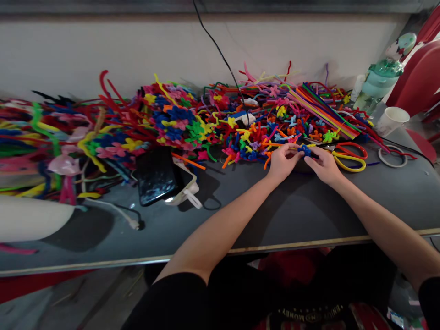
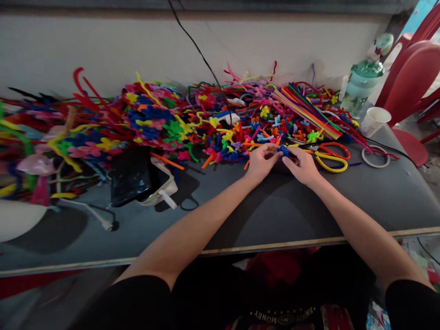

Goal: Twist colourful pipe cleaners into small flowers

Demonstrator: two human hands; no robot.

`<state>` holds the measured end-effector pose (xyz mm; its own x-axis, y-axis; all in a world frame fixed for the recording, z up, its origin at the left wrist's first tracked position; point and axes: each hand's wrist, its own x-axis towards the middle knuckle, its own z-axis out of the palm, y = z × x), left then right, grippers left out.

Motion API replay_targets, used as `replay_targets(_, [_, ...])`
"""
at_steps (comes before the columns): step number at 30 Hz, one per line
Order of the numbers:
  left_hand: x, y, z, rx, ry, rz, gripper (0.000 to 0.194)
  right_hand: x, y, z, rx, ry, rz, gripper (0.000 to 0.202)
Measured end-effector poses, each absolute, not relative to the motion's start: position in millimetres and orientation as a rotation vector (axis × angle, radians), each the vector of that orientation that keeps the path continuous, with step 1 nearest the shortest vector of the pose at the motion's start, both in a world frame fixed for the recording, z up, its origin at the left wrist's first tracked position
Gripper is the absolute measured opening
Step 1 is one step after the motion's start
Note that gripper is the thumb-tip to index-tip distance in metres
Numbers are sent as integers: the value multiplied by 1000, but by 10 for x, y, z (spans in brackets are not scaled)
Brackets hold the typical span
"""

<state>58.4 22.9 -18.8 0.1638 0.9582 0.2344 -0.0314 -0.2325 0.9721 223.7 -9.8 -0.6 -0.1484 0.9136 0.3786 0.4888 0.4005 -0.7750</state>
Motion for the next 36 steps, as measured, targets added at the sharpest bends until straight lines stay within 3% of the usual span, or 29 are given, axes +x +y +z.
replay_targets(6, [486,288,-211,1738,893,1184,28,2222,-47,-32,-1252,-1671,733,22])
replay_targets(12, [346,339,-165,2250,774,1326,27,2309,23,-25,-1232,-1676,1022,23])
replay_targets(19, [388,269,-151,2271,839,1322,20,2325,45,69,-1201,-1583,1311,19])
replay_targets(36, [384,260,-155,2524,815,1365,28,2389,37,124,-1051,-1707,1351,35])
